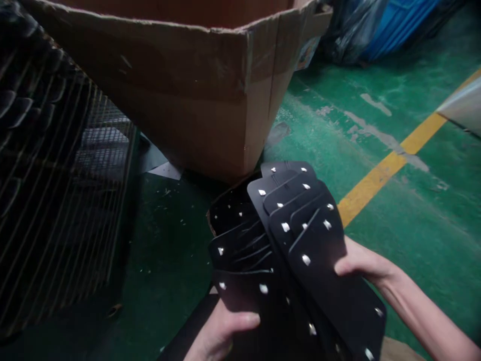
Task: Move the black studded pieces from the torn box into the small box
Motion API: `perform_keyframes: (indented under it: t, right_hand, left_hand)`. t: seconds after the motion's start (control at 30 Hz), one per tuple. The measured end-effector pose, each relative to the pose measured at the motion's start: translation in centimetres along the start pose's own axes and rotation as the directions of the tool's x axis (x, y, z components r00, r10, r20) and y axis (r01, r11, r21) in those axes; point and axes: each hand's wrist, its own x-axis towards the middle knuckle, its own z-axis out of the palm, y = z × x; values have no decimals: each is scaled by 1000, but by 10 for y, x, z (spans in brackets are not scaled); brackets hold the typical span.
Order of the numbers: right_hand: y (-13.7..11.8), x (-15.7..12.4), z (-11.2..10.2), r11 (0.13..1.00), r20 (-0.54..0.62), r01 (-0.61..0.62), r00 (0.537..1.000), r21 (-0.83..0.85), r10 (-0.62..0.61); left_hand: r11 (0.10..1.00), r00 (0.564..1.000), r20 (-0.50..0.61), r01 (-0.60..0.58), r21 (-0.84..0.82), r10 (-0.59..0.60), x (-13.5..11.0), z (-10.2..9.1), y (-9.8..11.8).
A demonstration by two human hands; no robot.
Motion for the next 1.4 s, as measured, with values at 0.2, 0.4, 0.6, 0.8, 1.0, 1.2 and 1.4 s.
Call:
perform_keyframes:
  t: [0.2,0.4,0.6,0.8,1.0,1.2,1.4]
  right_hand:
    - [26,207,-20,790,-512,-194,842,-581,-170]
    - [76,282,-37,681,-688,-357,661,-639,-299]
    - [83,258,-14,602,-629,-287,603,-745,-491]
    - [103,257,19,438,-432,-146,598,-887,-675]
    - [104,270,16,465,-483,-184,547,-866,-684]
    - [80,247,-22,532,-492,-80,516,-843,-701]
    - [24,279,-65,512,-495,-129,529,-849,-689]
  left_hand:
    - [984,833,-538,-173,-33,129,135,-86,29]
    - [978,740,-649,-205,35,178,204,-129,20]
    - [979,691,-713,-201,-32,119,200,-121,25]
    - [982,652,-749,-187,-10,116,230,-121,43]
    - [947,629,-709,-182,266,320,230,-114,52]
    - [590,643,-534,155,793,549,131,-107,17]
    - [761,643,-745,390,518,178,113,-113,-30]
